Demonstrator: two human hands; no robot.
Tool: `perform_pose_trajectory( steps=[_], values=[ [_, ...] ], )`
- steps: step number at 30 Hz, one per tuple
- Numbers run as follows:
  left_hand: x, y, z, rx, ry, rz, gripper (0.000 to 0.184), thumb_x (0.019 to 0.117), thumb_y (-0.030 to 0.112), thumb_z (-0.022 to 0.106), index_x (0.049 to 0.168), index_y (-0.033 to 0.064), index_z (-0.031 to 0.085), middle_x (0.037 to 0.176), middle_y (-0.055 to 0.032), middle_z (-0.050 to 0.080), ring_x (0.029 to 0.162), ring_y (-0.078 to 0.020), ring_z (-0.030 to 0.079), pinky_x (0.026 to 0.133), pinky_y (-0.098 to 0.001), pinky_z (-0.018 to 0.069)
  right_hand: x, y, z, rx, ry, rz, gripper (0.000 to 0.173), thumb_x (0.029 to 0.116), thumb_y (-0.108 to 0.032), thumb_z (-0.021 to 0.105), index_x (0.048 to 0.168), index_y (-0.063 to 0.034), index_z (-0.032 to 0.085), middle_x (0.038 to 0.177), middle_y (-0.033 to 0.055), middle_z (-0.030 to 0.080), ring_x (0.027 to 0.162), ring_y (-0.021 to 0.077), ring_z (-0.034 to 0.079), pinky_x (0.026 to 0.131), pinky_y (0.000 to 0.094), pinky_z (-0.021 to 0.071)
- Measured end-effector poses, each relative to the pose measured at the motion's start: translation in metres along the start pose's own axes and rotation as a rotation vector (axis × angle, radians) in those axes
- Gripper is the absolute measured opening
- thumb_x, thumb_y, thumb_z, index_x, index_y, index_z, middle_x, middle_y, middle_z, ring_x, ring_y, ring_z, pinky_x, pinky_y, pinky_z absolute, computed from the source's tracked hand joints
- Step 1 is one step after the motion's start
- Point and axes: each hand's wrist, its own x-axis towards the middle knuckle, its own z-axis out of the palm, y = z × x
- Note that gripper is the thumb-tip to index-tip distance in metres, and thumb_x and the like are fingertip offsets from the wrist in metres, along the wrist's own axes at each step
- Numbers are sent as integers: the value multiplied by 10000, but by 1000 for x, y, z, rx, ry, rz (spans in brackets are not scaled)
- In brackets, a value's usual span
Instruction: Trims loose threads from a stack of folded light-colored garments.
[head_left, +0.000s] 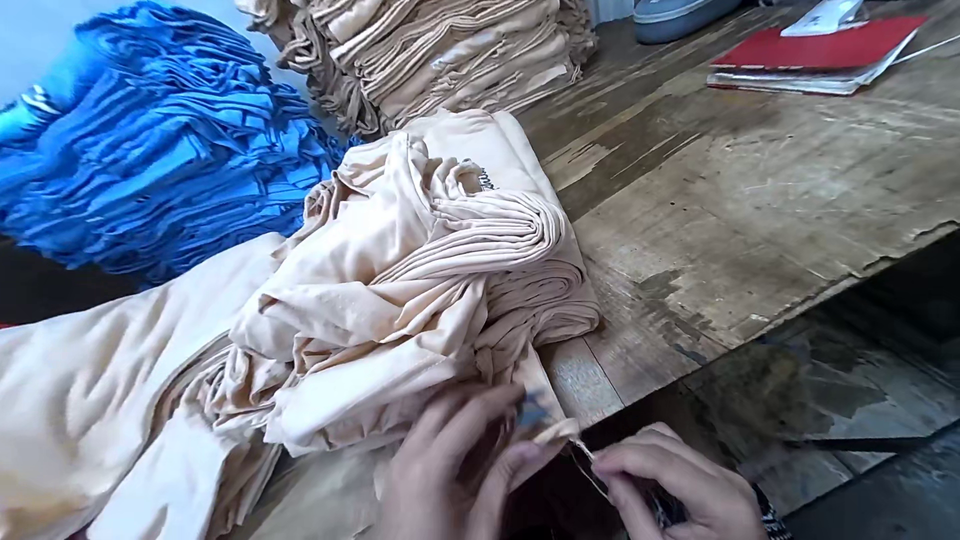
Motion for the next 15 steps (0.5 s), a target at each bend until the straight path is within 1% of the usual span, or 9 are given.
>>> perform_pose_trajectory(
  steps=[1,2,3,5,6,8,11,13,15],
  values=[
    [-2,4,-1,96,38,79,295,959,418,703,1148,201,767,1066,-5,729,965,-118,679,834,-349,562,0,-1,-1,54,-8,39,94,885,-31,758,966,-63,722,934,18,767,858,88,719,795,276,607],
    [-4,9,-1,193,71,159,214,981,375,680,1104,227,773,1029,-9,733,939,-154,668,810,-387,516,1,-3,0,100,-6,69,157,887,-25,769,995,-52,657,939,32,758,809,89,726,723,259,632],
    [-6,14,0,283,100,227,175,994,343,665,1092,239,765,1005,-10,730,904,-178,646,788,-404,471,2,-5,1,137,2,89,228,883,-11,772,1027,-52,601,943,40,756,776,94,727,678,253,633],
    [-7,25,4,425,125,320,177,994,301,673,1131,227,756,1007,-24,721,850,-210,596,778,-413,404,3,-6,5,167,28,85,301,871,7,771,1072,-53,555,944,46,755,755,97,721,655,244,620],
    [-7,28,7,479,119,353,189,997,289,670,1146,211,756,1019,-30,724,840,-220,588,773,-415,398,3,-5,7,167,40,73,312,871,8,765,1084,-52,544,945,46,750,757,93,716,658,236,615],
    [-3,26,13,546,100,401,187,1003,269,646,1131,195,760,1010,-21,730,817,-220,593,733,-402,419,2,-2,12,153,63,55,303,876,3,750,1089,-48,540,942,43,740,758,83,703,664,228,606],
    [-1,18,14,580,122,405,169,1004,254,633,1083,188,766,982,-22,738,789,-220,607,699,-393,439,3,2,16,133,84,69,226,893,-12,722,1062,-31,574,943,44,718,763,77,683,675,232,601],
    [-2,16,8,585,150,391,159,999,267,648,1079,190,761,980,-27,738,797,-222,614,716,-403,441,3,4,13,146,86,83,172,914,-31,713,1041,-30,598,955,43,711,775,71,673,675,228,593],
    [-2,16,3,571,153,378,175,1002,280,649,1120,203,752,998,-39,717,818,-226,593,750,-415,405,4,4,7,192,60,103,119,941,-35,688,1030,-24,610,967,45,703,798,73,675,684,229,594]
  ],
)
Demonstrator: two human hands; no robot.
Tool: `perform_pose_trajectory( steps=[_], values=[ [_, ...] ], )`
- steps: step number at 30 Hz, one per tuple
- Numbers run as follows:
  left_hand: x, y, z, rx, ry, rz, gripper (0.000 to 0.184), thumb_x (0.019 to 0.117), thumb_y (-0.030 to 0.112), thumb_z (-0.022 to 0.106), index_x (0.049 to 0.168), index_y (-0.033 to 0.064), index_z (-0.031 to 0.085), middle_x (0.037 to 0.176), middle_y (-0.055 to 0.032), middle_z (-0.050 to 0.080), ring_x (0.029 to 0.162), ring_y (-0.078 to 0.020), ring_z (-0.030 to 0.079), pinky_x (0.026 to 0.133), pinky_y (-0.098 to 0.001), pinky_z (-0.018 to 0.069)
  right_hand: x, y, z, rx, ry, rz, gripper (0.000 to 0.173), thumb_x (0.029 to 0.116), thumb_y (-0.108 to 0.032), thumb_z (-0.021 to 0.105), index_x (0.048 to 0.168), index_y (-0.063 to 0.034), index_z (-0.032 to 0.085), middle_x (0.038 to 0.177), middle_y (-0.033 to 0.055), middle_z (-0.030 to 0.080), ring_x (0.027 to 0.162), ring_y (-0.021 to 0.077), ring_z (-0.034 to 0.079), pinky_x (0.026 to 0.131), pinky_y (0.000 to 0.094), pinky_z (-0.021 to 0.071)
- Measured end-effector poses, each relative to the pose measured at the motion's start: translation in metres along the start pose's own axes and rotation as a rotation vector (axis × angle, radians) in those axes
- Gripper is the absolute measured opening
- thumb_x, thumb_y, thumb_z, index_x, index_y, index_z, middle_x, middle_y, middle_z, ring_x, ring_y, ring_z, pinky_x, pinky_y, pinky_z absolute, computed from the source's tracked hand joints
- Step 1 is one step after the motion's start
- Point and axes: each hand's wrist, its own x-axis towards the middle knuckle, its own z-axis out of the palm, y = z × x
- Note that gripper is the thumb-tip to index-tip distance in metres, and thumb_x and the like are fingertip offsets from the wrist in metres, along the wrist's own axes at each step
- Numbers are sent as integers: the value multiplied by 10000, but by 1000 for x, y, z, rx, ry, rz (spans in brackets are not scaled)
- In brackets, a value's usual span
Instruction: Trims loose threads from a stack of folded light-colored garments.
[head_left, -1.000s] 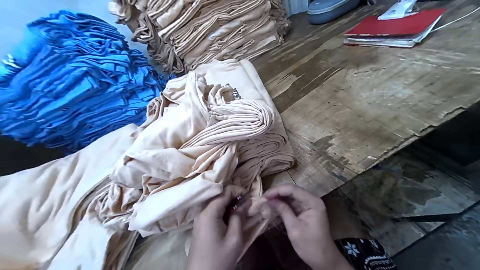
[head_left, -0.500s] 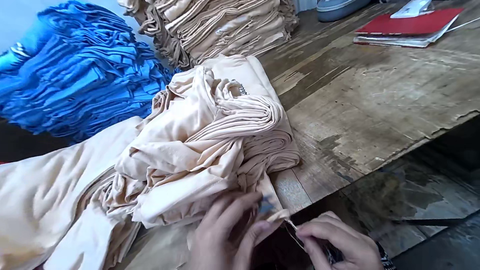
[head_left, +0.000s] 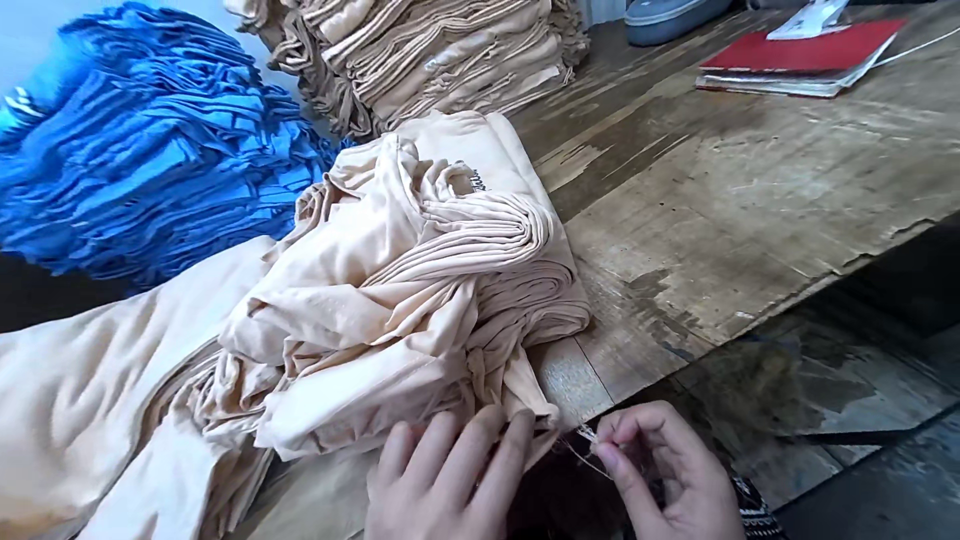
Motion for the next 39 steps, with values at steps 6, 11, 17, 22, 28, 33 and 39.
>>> perform_pose_trajectory(
  steps=[6,11,17,22,28,33,39],
  values=[
    [6,-8,35,-216,-117,-83,335,879,356,712,1150,161,714,901,-50,679,762,-231,687,640,-450,585,5,6,-21,-83,-363,96,46,958,-75,689,995,-55,670,927,24,715,849,108,700,788,318,610],
    [6,-78,5,-311,60,-143,152,932,246,608,960,253,757,850,45,678,762,-67,629,677,-297,540,-23,41,-28,-712,-609,266,245,902,-185,756,1086,-24,752,998,182,758,989,384,726,981,609,515],
    [6,-113,-2,-71,134,-208,192,785,369,633,775,236,771,756,51,658,694,-82,605,606,-349,476,-12,20,-26,-583,-215,-152,266,966,-393,711,978,-139,788,815,-15,750,789,103,707,771,324,588],
    [19,-53,9,138,-102,-435,294,744,268,661,939,56,721,836,-180,678,731,-415,684,575,-606,529,29,7,24,-831,-217,-323,512,938,-526,657,1337,-207,681,1187,61,727,1057,263,687,882,501,541],
    [8,-128,42,352,277,-122,148,941,129,580,1015,45,676,874,-226,616,812,-462,613,681,-601,480,51,13,15,-522,-227,-435,221,951,-120,625,989,-247,803,892,-41,717,902,134,669,813,338,565],
    [-45,-113,42,-67,117,-60,181,895,352,647,978,231,754,764,-33,691,651,-190,666,577,-424,556,35,-17,-59,-723,-628,-155,119,950,-158,690,948,-144,808,901,71,741,893,271,704,825,470,569],
    [-60,-69,18,-376,-178,-98,286,876,413,757,1057,193,740,934,-81,690,830,-198,681,700,-405,584,30,-34,-49,-873,-400,-150,229,987,-328,682,1003,-122,782,838,75,754,764,247,720,731,471,575]
  ],
)
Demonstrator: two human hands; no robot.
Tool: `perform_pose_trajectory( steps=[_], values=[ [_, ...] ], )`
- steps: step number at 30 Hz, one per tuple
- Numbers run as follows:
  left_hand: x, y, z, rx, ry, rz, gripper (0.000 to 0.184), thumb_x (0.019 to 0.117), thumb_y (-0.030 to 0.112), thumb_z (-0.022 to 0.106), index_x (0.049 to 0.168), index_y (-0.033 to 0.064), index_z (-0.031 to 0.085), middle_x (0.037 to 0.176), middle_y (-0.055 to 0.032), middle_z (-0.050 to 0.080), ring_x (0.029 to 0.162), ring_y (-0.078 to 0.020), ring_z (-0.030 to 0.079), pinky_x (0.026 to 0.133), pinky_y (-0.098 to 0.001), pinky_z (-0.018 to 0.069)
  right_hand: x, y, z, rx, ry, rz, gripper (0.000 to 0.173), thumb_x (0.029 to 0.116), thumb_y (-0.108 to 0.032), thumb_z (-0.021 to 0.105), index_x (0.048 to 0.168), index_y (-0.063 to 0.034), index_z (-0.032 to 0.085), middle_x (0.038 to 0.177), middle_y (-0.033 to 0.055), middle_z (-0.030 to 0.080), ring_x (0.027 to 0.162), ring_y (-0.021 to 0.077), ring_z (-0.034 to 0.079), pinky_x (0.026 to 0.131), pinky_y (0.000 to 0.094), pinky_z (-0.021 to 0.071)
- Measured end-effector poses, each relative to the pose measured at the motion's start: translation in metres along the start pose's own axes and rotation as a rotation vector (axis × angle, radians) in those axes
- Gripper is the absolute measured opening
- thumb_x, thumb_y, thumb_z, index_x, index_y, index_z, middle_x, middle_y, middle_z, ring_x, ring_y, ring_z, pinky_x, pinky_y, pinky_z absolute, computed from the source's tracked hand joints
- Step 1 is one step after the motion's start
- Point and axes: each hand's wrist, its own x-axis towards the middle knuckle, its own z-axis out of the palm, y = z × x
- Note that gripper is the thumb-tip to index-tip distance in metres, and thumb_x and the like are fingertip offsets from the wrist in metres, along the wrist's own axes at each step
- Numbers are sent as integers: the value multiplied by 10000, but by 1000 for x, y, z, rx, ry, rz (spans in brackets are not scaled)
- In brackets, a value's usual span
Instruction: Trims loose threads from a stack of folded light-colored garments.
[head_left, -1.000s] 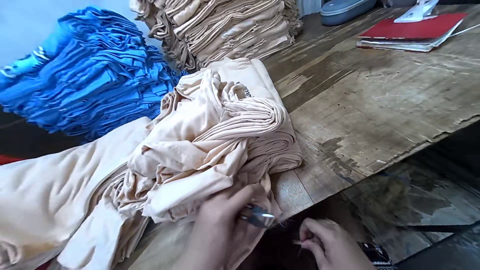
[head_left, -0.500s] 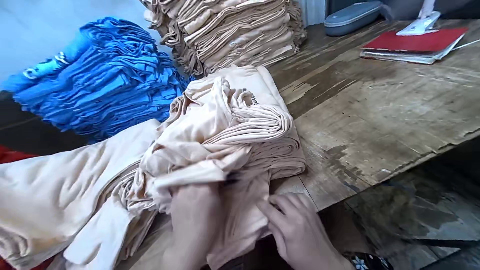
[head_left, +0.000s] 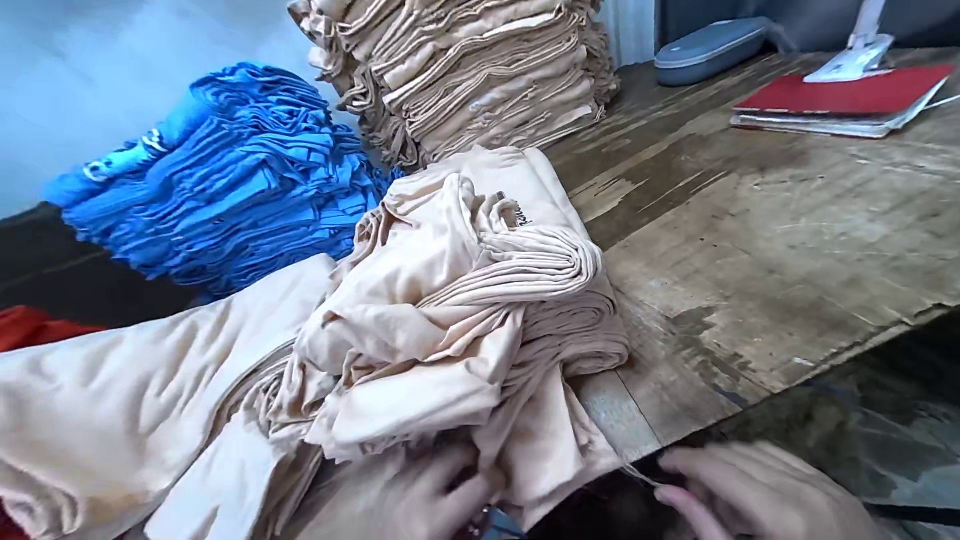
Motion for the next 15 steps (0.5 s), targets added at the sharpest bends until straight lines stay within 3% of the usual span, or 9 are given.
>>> perform_pose_trajectory(
  steps=[2,3,4,6,8,9,11,12,15],
  values=[
    [-3,0,6,-14,58,3,117,934,287,692,976,188,740,903,-37,701,877,-157,686,781,-354,582,18,-17,14,47,109,-84,192,968,-295,709,1088,-159,771,1080,83,734,990,260,689,871,448,562],
    [-3,0,4,-84,91,-21,119,951,252,672,967,163,748,902,-35,706,882,-131,682,800,-316,578,28,-27,25,91,165,-121,223,962,-349,716,1085,-171,768,1119,81,727,1030,254,678,902,445,546],
    [-2,1,-1,-164,123,-57,142,971,254,670,964,139,752,903,-32,708,869,-97,677,787,-270,578,38,-37,39,134,234,-133,284,940,-430,727,1051,-171,764,1104,75,726,1028,247,674,901,444,533],
    [2,1,-15,-302,160,-108,178,1002,288,654,969,135,739,905,6,700,851,-32,660,750,-205,570,61,-51,73,126,378,-80,408,849,-529,765,979,-144,734,1012,77,712,930,243,682,793,437,562],
    [4,-3,-29,-418,149,-91,224,1029,326,620,956,135,712,908,27,686,857,-20,649,744,-200,560,83,-49,92,128,433,21,361,639,-254,812,963,-116,732,979,102,696,846,265,703,673,454,592],
    [4,-6,-35,-464,112,-67,245,1039,332,604,942,126,694,913,22,681,873,-31,647,761,-211,554,86,-43,91,182,413,33,334,630,-161,799,958,-135,739,985,87,689,818,234,706,638,422,607],
    [0,-9,-41,-481,-19,-19,252,1043,288,602,938,81,701,930,-27,695,920,-79,662,819,-255,562,74,-26,69,320,315,-152,142,804,-86,748,931,-151,750,977,45,704,865,160,702,696,333,622],
    [-3,-8,-39,-431,-103,-6,224,1030,223,606,954,51,727,937,-69,711,931,-130,675,840,-299,567,62,-20,52,323,236,-289,86,891,-68,708,917,-134,757,948,45,717,894,174,691,732,321,600],
    [-8,9,-23,-181,-268,-64,133,927,108,660,990,79,773,908,-101,739,894,-242,712,827,-432,583,27,-5,13,273,-105,-429,186,947,10,618,846,-85,743,882,62,714,873,241,657,729,354,549]
  ],
)
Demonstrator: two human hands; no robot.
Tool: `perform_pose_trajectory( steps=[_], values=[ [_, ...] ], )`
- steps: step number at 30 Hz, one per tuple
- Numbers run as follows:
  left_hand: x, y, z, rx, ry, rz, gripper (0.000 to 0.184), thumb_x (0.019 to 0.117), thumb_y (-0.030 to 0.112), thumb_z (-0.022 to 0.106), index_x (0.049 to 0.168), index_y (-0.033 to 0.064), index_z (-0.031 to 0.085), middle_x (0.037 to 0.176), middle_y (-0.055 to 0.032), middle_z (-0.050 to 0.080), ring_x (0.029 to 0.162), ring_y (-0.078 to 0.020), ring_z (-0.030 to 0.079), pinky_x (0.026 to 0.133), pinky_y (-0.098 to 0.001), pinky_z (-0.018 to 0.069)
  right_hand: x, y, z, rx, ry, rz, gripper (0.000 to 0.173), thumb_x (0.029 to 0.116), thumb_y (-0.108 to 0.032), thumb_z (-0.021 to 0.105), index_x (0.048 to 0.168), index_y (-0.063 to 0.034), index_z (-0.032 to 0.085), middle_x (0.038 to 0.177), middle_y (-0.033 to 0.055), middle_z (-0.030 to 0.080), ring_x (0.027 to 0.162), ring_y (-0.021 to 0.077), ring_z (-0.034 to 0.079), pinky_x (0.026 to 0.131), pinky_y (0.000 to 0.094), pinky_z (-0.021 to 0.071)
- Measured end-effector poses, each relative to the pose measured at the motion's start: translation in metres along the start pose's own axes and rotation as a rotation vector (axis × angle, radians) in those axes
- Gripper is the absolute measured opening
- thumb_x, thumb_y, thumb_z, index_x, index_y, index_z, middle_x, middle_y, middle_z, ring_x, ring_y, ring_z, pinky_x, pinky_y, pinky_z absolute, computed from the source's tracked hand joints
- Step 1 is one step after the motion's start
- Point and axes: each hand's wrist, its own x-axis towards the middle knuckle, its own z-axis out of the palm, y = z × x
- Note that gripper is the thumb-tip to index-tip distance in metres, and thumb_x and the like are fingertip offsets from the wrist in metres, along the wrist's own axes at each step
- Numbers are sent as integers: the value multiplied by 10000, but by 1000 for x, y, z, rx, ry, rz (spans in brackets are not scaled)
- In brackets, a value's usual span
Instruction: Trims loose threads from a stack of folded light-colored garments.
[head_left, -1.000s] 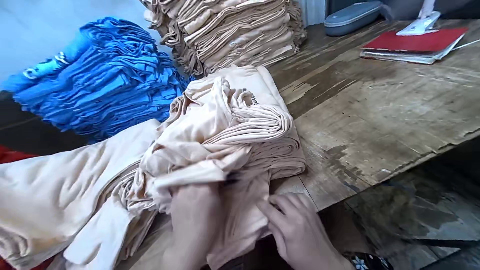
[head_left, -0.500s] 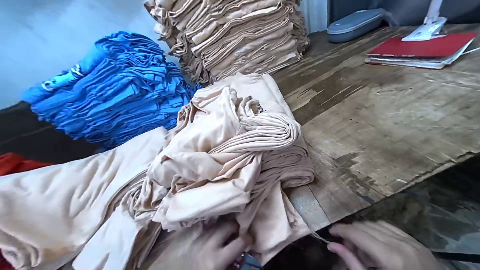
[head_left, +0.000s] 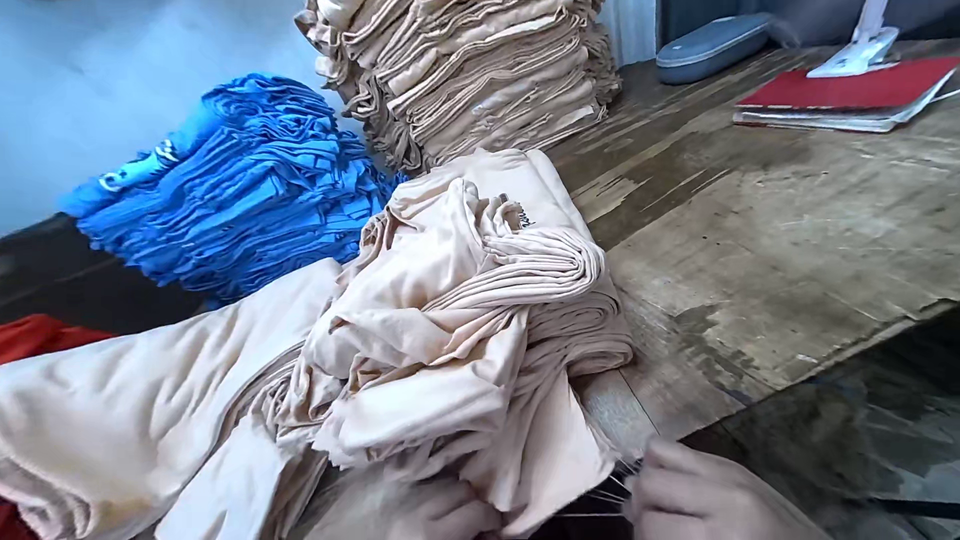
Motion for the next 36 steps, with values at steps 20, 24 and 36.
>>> perform_pose_trajectory(
  steps=[20,24,36],
  values=[
    [46,40,49,-18,584,-226,377,933,340,736,1192,66,741,1056,-86,688,992,-92,648,868,-245,558,-28,15,-6,-83,19,288,101,894,-313,776,849,-224,797,878,20,686,853,205,650,781,429,523],
    [51,54,39,67,532,-195,406,946,333,730,1269,88,716,1070,-116,668,975,-156,646,854,-312,557,-27,9,-12,-169,-49,428,182,932,-332,732,903,-162,788,887,60,716,876,268,698,779,494,555],
    [80,75,36,357,455,-73,194,977,245,651,1091,180,794,1018,-28,738,894,-213,685,736,-384,546,2,13,60,-33,747,353,86,878,-248,752,876,-164,769,941,6,653,853,25,623,696,157,542]
  ],
)
